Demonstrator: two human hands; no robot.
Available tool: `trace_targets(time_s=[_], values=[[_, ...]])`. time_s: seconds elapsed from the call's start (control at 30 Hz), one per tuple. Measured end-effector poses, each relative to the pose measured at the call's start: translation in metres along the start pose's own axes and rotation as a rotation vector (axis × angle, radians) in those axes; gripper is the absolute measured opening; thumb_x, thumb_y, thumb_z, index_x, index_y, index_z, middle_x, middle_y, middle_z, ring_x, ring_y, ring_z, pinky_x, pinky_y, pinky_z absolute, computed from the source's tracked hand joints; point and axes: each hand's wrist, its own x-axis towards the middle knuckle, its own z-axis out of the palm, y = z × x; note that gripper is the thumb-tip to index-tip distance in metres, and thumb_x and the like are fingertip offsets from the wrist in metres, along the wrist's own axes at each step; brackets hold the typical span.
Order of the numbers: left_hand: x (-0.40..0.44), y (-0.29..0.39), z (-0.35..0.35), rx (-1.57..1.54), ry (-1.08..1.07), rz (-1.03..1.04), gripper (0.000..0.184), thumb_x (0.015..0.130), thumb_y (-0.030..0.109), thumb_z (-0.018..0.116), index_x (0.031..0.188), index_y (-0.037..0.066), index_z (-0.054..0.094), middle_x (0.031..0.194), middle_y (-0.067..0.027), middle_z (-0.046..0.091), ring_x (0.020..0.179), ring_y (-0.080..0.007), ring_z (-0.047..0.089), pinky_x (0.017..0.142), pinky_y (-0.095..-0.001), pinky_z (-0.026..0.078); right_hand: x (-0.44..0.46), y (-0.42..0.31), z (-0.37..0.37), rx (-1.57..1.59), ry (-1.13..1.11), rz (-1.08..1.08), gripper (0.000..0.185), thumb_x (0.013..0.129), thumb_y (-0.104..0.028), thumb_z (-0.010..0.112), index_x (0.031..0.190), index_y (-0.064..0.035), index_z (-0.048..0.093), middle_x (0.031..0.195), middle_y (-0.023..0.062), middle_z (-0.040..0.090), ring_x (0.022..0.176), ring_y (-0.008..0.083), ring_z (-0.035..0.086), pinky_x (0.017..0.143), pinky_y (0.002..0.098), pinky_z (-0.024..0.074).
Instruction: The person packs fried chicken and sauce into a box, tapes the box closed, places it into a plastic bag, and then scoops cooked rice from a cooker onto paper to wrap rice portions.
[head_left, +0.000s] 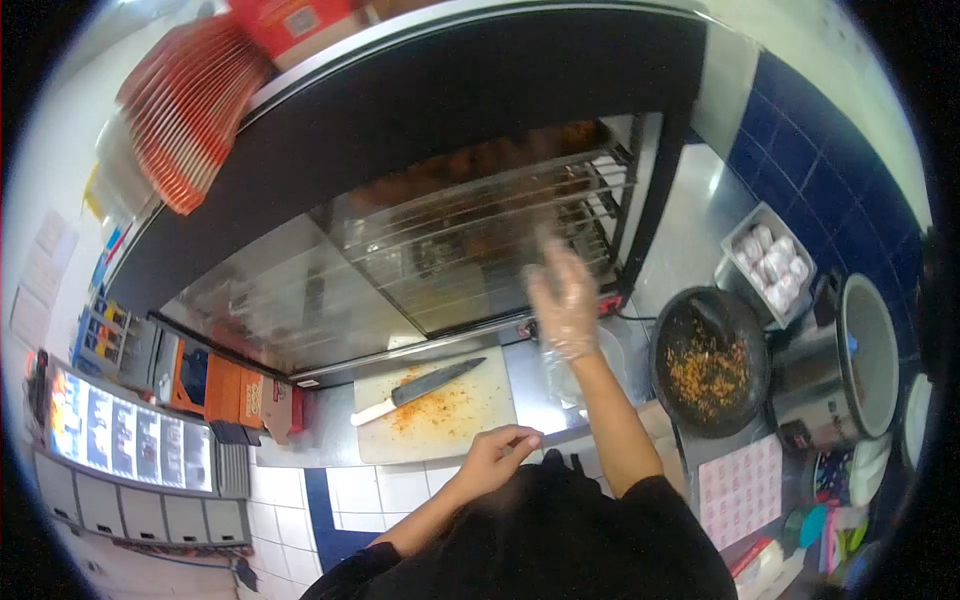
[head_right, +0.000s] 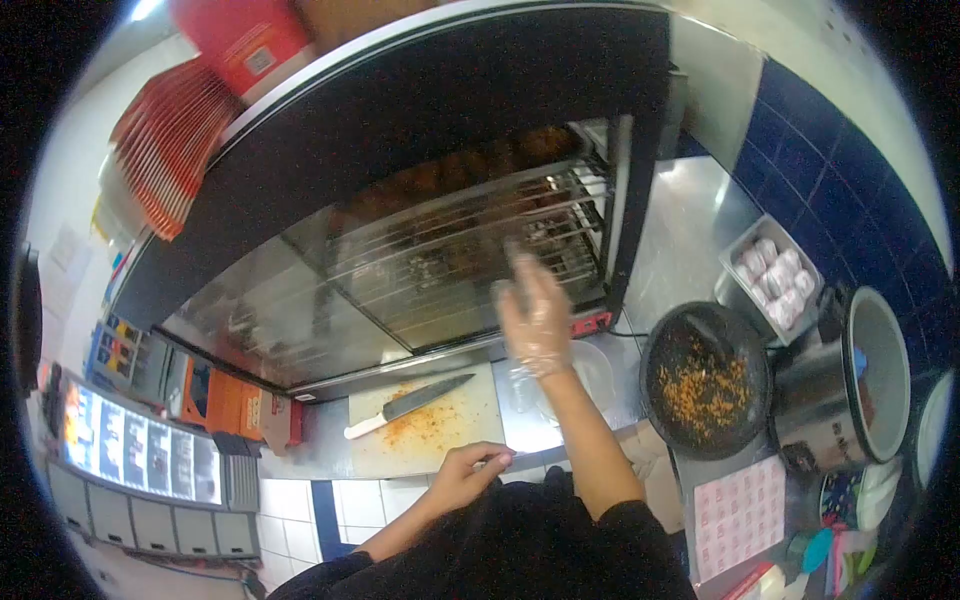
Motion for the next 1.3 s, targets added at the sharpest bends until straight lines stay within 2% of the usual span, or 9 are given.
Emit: trace_targets(time_s=[0.1, 0.23, 0.33, 0.57, 0.87, 1.03, 1.13, 1.23, 1.3], values=[[0.009, 0.017, 0.01, 0.031, -0.037, -0.042, 0.024, 0.1, 0.019, 0.063, 0.114, 0.001, 0.071, 0.101, -0.0101, 0.075, 0.092, -0.0157, 0.068, 0.085, -0.0302, 0.053, 0.017, 0.007, 0.005, -0.196, -0.278, -0.118, 0.053, 0.087, -0.017, 0.063, 0.139, -0.0067, 0.058, 0.134, 0.0207, 0.061, 0.127, 0.0342, 0.056, 0.116, 0.0486, 0.0341], [0.006, 0.018, 0.028, 0.052, -0.02, -0.033, 0.025, 0.101, 0.019, 0.061, 0.116, 0.001, 0.07, 0.103, -0.0112, 0.074, 0.095, -0.0163, 0.068, 0.087, -0.0306, 0.052, 0.08, 0.053, 0.004, -0.936, 0.001, -0.406, 0.042, 0.09, -0.017, 0.053, 0.128, -0.0042, 0.065, 0.136, 0.0188, 0.061, 0.13, 0.0325, 0.055, 0.113, 0.0668, 0.0274], [-0.004, 0.02, 0.028, 0.063, -0.028, -0.045, 0.026, 0.102, 0.02, 0.061, 0.117, 0.001, 0.07, 0.104, -0.0114, 0.074, 0.098, -0.0174, 0.068, 0.089, -0.0313, 0.052, 0.099, 0.052, -0.007, -1.07, -0.216, -0.279, 0.046, 0.091, -0.016, 0.051, 0.135, -0.008, 0.061, 0.138, 0.0112, 0.061, 0.137, 0.0271, 0.049, 0.115, 0.0682, 0.0215], [0.0, -0.001, -0.006, 0.068, 0.02, -0.132, 0.026, 0.101, 0.022, 0.061, 0.116, 0.001, 0.07, 0.107, -0.0092, 0.074, 0.1, -0.017, 0.067, 0.091, -0.0321, 0.052, 0.038, 0.017, -0.02, -0.816, -0.14, -0.523, 0.036, 0.09, -0.015, 0.054, 0.123, -0.0083, 0.065, 0.108, 0.0076, 0.067, 0.109, 0.0245, 0.062, 0.113, 0.0651, 0.0282], [0.12, 0.025, -0.069, -0.615, 0.436, -0.061, 0.023, 0.106, 0.028, 0.055, 0.103, 0.005, 0.059, 0.083, -0.0022, 0.061, 0.072, -0.0092, 0.057, 0.07, -0.0268, 0.05, -0.025, -0.035, -0.003, -0.53, -0.176, -0.691, 0.027, 0.084, -0.02, 0.068, 0.109, -0.0113, 0.071, 0.098, 0.0064, 0.069, 0.09, 0.021, 0.065, 0.106, 0.0501, 0.0435], [0.137, 0.024, -0.086, -0.722, 0.489, 0.042, 0.024, 0.106, 0.028, 0.055, 0.09, 0.011, 0.05, 0.077, 0.0017, 0.053, 0.067, -0.0086, 0.052, 0.066, -0.0263, 0.048, -0.01, -0.059, -0.003, -0.481, -0.243, -0.606, 0.024, 0.086, -0.022, 0.067, 0.106, -0.0104, 0.071, 0.088, 0.0089, 0.07, 0.084, 0.0252, 0.066, 0.096, 0.0445, 0.0488], [0.128, 0.028, -0.087, -0.856, 0.406, 0.058, 0.024, 0.105, 0.026, 0.056, 0.089, 0.012, 0.046, 0.079, 0.0029, 0.051, 0.067, -0.0079, 0.049, 0.064, -0.0267, 0.046, 0.045, -0.094, -0.018, -0.642, -0.563, -0.024, 0.03, 0.089, -0.033, 0.063, 0.098, -0.0048, 0.071, 0.092, 0.0175, 0.071, 0.096, 0.0328, 0.068, 0.088, 0.0462, 0.052], [0.118, 0.024, -0.091, -0.873, 0.382, 0.091, 0.02, 0.106, 0.025, 0.055, 0.092, 0.012, 0.047, 0.082, 0.0028, 0.052, 0.068, -0.0076, 0.049, 0.064, -0.027, 0.046, 0.061, -0.091, -0.011, -0.756, -0.745, 0.011, 0.047, 0.092, -0.047, 0.059, 0.112, -0.0061, 0.068, 0.106, 0.0188, 0.07, 0.102, 0.036, 0.066, 0.088, 0.0466, 0.0523], [0.113, 0.023, -0.092, -0.882, 0.369, 0.062, 0.018, 0.106, 0.023, 0.054, 0.094, 0.012, 0.047, 0.084, 0.0021, 0.054, 0.073, -0.0079, 0.054, 0.067, -0.0281, 0.049, 0.057, -0.086, -0.008, -0.766, -0.651, -0.081, 0.038, 0.092, -0.041, 0.058, 0.094, -0.0048, 0.071, 0.097, 0.0178, 0.072, 0.101, 0.033, 0.068, 0.087, 0.0457, 0.0528]])
